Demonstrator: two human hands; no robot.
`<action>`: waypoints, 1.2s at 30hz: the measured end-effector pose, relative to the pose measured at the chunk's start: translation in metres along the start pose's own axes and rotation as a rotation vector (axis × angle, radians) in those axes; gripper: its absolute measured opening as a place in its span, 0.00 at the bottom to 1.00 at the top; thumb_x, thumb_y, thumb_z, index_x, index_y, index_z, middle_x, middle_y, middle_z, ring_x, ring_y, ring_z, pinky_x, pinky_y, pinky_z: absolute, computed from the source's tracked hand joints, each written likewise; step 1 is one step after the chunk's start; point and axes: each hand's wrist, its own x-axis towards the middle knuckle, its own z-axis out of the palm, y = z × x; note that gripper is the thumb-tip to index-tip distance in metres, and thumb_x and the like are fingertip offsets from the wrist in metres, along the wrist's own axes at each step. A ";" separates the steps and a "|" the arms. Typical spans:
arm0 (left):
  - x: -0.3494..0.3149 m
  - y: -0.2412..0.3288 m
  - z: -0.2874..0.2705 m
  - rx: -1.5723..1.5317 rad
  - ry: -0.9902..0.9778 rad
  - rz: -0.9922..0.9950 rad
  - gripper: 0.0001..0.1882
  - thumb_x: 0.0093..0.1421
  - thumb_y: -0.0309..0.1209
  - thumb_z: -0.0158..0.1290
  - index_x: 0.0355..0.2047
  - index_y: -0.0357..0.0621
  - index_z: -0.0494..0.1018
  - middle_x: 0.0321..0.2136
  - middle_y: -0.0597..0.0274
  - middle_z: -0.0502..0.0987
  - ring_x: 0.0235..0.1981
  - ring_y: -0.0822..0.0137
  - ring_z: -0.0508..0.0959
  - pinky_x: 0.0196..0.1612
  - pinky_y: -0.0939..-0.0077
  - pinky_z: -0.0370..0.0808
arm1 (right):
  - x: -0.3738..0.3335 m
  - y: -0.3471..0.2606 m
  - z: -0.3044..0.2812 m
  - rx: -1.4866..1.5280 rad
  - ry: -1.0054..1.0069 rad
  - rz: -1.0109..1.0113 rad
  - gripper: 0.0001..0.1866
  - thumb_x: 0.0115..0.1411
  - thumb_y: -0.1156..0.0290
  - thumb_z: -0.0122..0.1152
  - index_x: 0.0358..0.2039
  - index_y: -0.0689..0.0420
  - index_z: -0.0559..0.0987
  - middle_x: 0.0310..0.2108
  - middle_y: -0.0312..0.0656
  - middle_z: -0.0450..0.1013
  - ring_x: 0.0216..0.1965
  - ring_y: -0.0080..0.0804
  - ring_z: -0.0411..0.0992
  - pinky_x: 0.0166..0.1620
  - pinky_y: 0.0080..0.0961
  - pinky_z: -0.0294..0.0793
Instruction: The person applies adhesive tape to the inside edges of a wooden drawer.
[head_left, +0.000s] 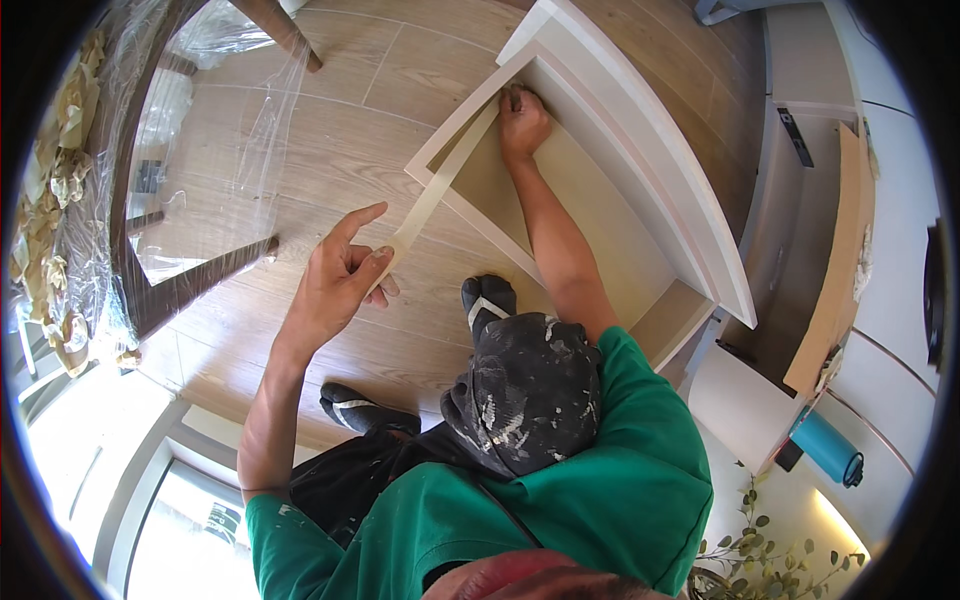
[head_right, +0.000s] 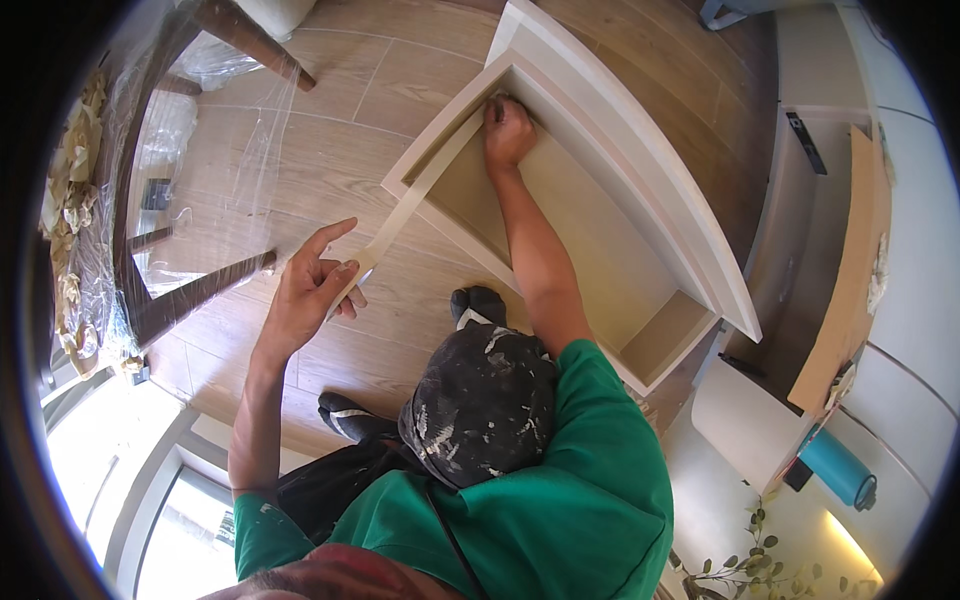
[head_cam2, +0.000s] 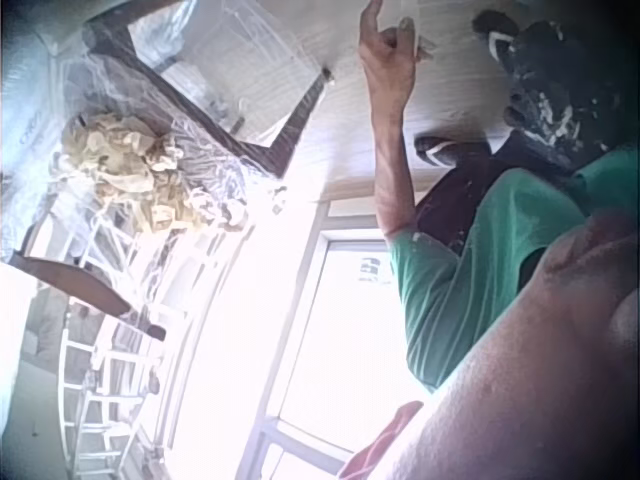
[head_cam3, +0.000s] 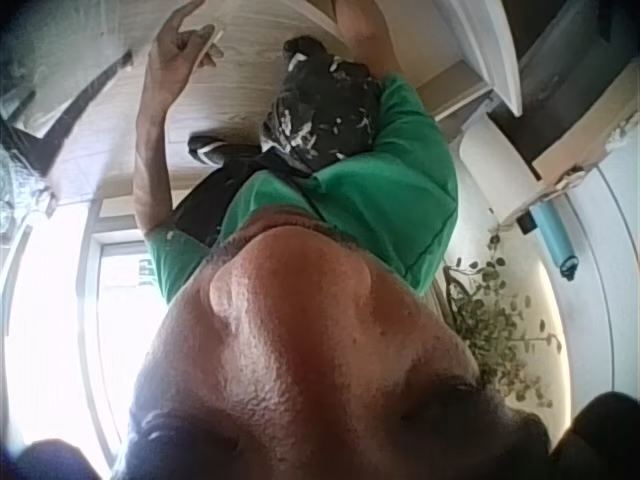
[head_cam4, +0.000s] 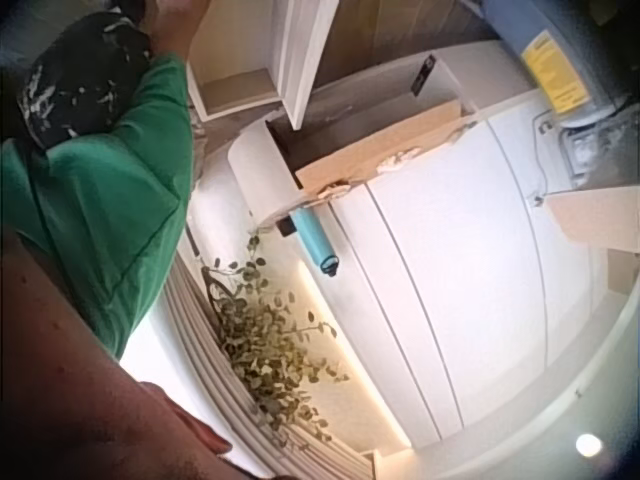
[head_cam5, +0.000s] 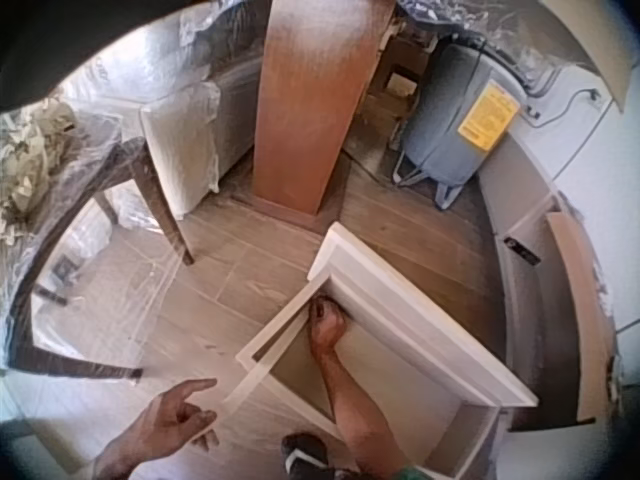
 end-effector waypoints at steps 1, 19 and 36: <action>0.000 0.000 0.000 0.000 -0.004 -0.003 0.28 0.69 0.29 0.50 0.68 0.38 0.59 0.22 0.57 0.80 0.20 0.74 0.78 0.26 0.80 0.73 | 0.000 0.000 0.000 0.006 0.004 0.001 0.08 0.51 0.68 0.71 0.33 0.52 0.85 0.25 0.43 0.77 0.26 0.45 0.76 0.31 0.40 0.74; -0.001 -0.001 -0.001 -0.001 -0.002 -0.014 0.27 0.70 0.30 0.52 0.66 0.35 0.61 0.20 0.55 0.79 0.21 0.72 0.80 0.27 0.78 0.76 | 0.002 -0.003 -0.003 -0.022 -0.039 0.019 0.08 0.52 0.66 0.70 0.33 0.51 0.85 0.24 0.43 0.75 0.26 0.46 0.75 0.31 0.41 0.74; -0.008 0.009 -0.016 -0.020 -0.133 -0.058 0.27 0.71 0.28 0.48 0.69 0.40 0.58 0.27 0.51 0.82 0.29 0.67 0.82 0.36 0.74 0.78 | 0.007 0.001 -0.017 -0.057 -0.295 0.062 0.14 0.60 0.61 0.62 0.41 0.53 0.85 0.26 0.48 0.79 0.29 0.47 0.78 0.34 0.39 0.77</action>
